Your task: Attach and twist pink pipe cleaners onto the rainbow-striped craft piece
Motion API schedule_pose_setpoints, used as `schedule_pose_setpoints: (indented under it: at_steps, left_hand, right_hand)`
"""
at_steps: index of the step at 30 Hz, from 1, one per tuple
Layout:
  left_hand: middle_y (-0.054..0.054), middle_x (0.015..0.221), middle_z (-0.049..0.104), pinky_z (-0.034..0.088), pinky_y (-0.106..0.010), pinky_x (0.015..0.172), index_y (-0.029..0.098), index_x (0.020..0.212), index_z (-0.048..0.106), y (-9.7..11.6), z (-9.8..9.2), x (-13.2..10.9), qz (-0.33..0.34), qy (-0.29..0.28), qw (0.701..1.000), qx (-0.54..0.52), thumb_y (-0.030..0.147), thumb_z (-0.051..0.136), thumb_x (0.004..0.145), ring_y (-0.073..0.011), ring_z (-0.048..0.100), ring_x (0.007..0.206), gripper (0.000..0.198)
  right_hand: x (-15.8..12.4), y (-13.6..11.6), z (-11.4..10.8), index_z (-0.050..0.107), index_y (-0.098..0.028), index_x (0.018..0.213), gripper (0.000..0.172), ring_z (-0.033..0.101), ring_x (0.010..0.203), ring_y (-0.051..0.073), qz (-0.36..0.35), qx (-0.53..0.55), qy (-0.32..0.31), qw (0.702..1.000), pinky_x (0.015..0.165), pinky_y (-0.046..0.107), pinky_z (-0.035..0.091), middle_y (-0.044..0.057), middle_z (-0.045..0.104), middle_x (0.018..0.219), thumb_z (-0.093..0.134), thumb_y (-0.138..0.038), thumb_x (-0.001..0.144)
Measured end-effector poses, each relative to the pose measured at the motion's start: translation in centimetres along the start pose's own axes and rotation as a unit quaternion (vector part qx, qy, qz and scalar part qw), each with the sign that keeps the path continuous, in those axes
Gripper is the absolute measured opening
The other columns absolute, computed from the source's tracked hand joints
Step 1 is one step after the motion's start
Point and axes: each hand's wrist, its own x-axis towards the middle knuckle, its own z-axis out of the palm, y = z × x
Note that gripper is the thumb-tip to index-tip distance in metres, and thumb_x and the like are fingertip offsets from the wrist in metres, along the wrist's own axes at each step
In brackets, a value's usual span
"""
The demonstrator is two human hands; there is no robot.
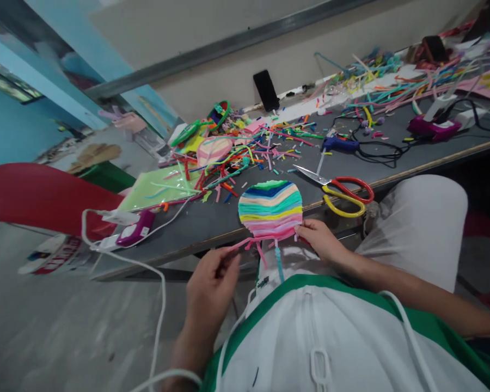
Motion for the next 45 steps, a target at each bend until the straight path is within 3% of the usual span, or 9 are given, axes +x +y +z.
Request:
schedule_pose_setpoints:
  at_steps: [5,9,15,20,27,33,37,40,45]
  left_hand:
    - [-0.007,0.091,0.066,0.045,-0.03,0.081,0.021,0.094,0.065,5.2,3.3,1.1,0.227,-0.148,0.961,0.06,0.024,0.05,0.089,-0.0196,0.06,0.09,0.017]
    - [-0.008,0.087,0.062,0.041,-0.03,0.072,0.019,0.089,0.061,6.0,6.2,2.8,0.243,-0.166,0.927,0.232,0.026,0.043,0.092,-0.0205,0.058,0.086,0.019]
    - [-0.006,0.085,0.06,0.036,-0.029,0.063,0.019,0.087,0.056,6.6,6.9,3.8,0.258,-0.181,0.884,0.345,0.023,0.04,0.092,-0.0191,0.057,0.077,0.017]
    - [-0.006,0.081,0.061,0.033,-0.03,0.06,0.019,0.082,0.055,7.0,7.0,4.3,0.245,-0.17,0.911,0.286,0.021,0.046,0.087,-0.0209,0.057,0.076,0.011]
    - [-0.004,0.071,0.063,0.036,-0.028,0.063,0.019,0.074,0.059,7.9,7.4,4.0,0.23,-0.234,0.944,0.031,0.018,0.049,0.085,-0.0174,0.057,0.068,0.015]
    - [-0.006,0.081,0.068,0.044,-0.029,0.065,0.021,0.094,0.067,7.4,2.5,1.8,0.054,-0.351,0.899,-0.255,0.02,0.062,0.078,-0.0193,0.061,0.072,0.017]
    - [0.0,0.054,0.054,0.039,-0.026,0.052,0.019,0.07,0.064,2.6,-1.1,0.9,-0.023,-0.117,0.895,-0.43,0.027,0.064,0.078,-0.0126,0.049,0.051,0.011]
    - [0.002,0.05,0.047,0.035,-0.022,0.047,0.019,0.074,0.061,-1.3,-0.7,1.1,-0.139,-0.036,0.847,-0.511,0.037,0.063,0.079,-0.01,0.044,0.048,0.019]
    - [-0.002,0.078,0.062,0.043,-0.019,0.055,0.016,0.092,0.064,-3.2,3.7,1.4,-0.288,-0.111,0.766,-0.563,0.025,0.073,0.07,-0.0094,0.056,0.064,0.025]
  right_hand:
    - [0.0,0.0,-0.3,0.061,-0.014,0.062,0.026,0.045,0.051,0.011,0.009,-0.002,0.002,1.0,0.049,0.022,0.032,0.0,0.056,0.055,0.063,-0.039,0.069]
    - [-0.2,-0.5,-0.3,0.063,-0.014,0.064,0.023,0.044,0.052,0.01,0.006,0.009,-0.007,1.0,0.051,0.023,0.034,-0.001,0.055,0.055,0.063,-0.037,0.068]
    - [0.0,-0.6,-0.3,0.058,-0.015,0.056,0.022,0.038,0.051,0.009,-0.024,-0.024,0.013,0.999,0.048,0.022,0.029,-0.004,0.047,0.049,0.062,-0.034,0.067]
    - [0.6,0.6,-0.1,0.056,-0.016,0.055,0.022,0.038,0.051,0.009,-0.036,0.001,0.02,0.999,0.047,0.022,0.028,-0.004,0.048,0.05,0.063,-0.034,0.065]
    - [0.6,0.7,-0.2,0.057,-0.015,0.057,0.017,0.04,0.05,0.009,-0.011,0.046,-0.004,0.999,0.047,0.022,0.028,-0.003,0.05,0.05,0.062,-0.03,0.063]
    - [0.5,-0.5,-0.5,0.058,-0.015,0.059,0.02,0.04,0.046,0.008,0.034,0.112,-0.005,0.993,0.047,0.022,0.03,-0.004,0.051,0.048,0.069,-0.032,0.062]
    - [0.7,-0.9,-1.1,0.061,-0.014,0.062,0.023,0.048,0.05,0.009,0.057,0.166,-0.018,0.984,0.052,0.022,0.036,-0.001,0.06,0.055,0.074,-0.033,0.06]
    - [0.7,-1.0,-1.5,0.064,-0.014,0.066,0.024,0.051,0.054,0.009,0.066,0.187,-0.054,0.979,0.056,0.022,0.04,-0.001,0.061,0.058,0.078,-0.033,0.059]
    - [0.4,-0.9,-1.9,0.068,-0.014,0.069,0.024,0.055,0.059,0.01,0.107,0.231,-0.114,0.96,0.063,0.023,0.046,0.0,0.062,0.065,0.078,-0.033,0.061]
